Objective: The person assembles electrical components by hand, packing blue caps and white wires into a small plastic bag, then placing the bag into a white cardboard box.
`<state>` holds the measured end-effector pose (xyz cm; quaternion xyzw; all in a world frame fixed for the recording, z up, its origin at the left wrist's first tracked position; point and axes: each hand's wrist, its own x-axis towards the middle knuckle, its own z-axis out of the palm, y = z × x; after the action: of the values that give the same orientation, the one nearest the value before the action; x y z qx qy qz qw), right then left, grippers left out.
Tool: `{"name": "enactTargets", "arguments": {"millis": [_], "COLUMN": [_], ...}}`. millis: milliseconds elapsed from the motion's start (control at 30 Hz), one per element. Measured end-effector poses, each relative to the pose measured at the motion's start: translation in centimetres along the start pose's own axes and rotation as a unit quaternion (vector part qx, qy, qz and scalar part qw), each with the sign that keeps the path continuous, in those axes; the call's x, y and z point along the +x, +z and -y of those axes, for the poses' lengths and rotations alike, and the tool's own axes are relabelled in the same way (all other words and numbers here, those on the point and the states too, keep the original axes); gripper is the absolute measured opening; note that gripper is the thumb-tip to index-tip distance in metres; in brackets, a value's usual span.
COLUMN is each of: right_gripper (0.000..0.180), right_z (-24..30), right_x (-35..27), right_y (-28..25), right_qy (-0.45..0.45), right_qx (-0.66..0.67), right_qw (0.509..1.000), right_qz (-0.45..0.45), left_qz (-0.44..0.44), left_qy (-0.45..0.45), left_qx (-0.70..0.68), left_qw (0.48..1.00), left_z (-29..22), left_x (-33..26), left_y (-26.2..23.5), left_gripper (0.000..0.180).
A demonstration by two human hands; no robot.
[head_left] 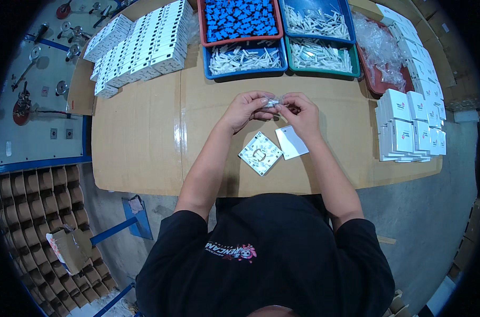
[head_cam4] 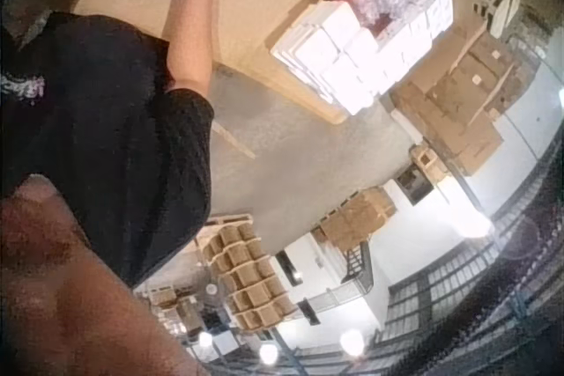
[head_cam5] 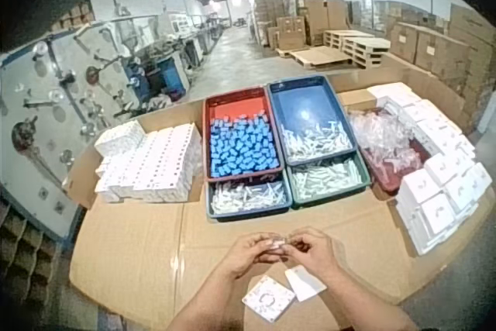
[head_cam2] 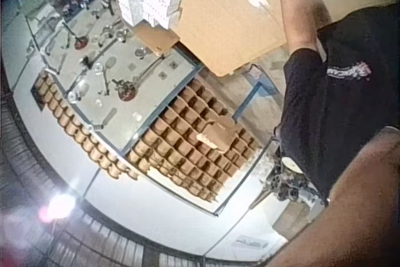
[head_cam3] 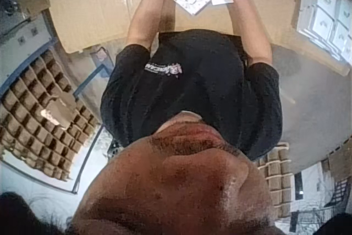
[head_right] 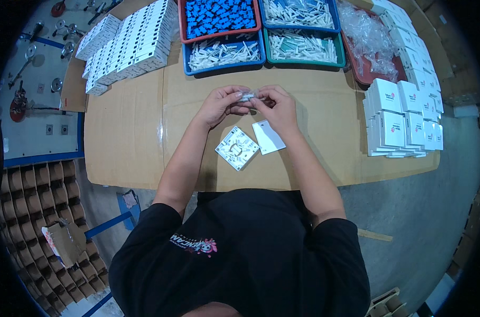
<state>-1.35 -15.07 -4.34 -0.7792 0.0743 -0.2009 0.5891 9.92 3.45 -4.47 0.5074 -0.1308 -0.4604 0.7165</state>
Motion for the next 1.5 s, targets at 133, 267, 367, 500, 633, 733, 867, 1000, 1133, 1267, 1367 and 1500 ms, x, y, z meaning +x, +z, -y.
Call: {"name": "enactTargets", "arguments": {"millis": [133, 267, 367, 500, 633, 733, 867, 1000, 1133, 1267, 1367, 1500], "right_gripper": [0.017, 0.017, 0.018, 0.019, 0.019, 0.018, 0.018, 0.017, 0.015, 0.016, 0.018, 0.025], "right_z": [-0.6, -0.3, -0.1, 0.3, 0.1, 0.3, 0.2, 0.0, 0.1, -0.1, 0.2, 0.9], "right_x": [0.0, -0.1, 0.0, 0.0, 0.0, 0.4, 0.7, 0.8, 0.8, 0.8, 0.8, 0.7], "right_y": [0.0, 0.1, 0.1, 0.2, 0.0, -0.1, 0.0, 0.3, 0.3, 0.2, 0.2, 0.3], "right_qy": [-0.014, -0.022, -0.037, -0.046, -0.025, -0.026, -0.031, -0.059, -0.080, -0.071, -0.082, -0.032], "right_qx": [0.010, -0.006, -0.001, -0.024, -0.014, 0.013, 0.040, 0.015, -0.014, -0.016, -0.037, -0.025], "right_qw": [1.000, 0.999, 0.999, 0.997, 0.997, 0.995, 0.991, 0.989, 0.986, 0.986, 0.986, 0.991], "right_qz": [0.010, 0.022, 0.030, 0.054, 0.070, 0.099, 0.126, 0.135, 0.143, 0.147, 0.140, 0.129], "left_qz": [-0.002, -0.011, -0.007, -0.011, 0.006, 0.022, 0.032, 0.046, 0.030, 0.033, 0.025, 0.013], "left_qy": [-0.006, -0.003, 0.000, 0.004, 0.013, 0.009, -0.001, -0.003, -0.030, -0.059, -0.063, -0.057], "left_qx": [-0.003, 0.007, 0.006, 0.010, 0.007, -0.041, -0.069, -0.027, 0.011, 0.023, 0.055, 0.048], "left_qw": [1.000, 1.000, 1.000, 1.000, 1.000, 0.999, 0.997, 0.999, 0.999, 0.997, 0.996, 0.997], "left_z": [-0.1, -0.1, 0.0, -0.1, -0.3, -0.9, -1.1, -0.7, -1.4, -1.6, -1.4, -1.5], "left_x": [0.0, -0.1, -0.1, -0.2, -0.3, -0.4, -0.4, 0.1, 0.0, 0.1, 0.4, 0.2], "left_y": [0.2, 0.3, 0.2, 0.5, 0.6, 0.6, 0.2, 0.0, 0.7, 0.9, 0.8, 1.1], "left_gripper": [0.036, 0.035, 0.035, 0.031, 0.034, 0.040, 0.046, 0.042, 0.039, 0.037, 0.034, 0.032]}}
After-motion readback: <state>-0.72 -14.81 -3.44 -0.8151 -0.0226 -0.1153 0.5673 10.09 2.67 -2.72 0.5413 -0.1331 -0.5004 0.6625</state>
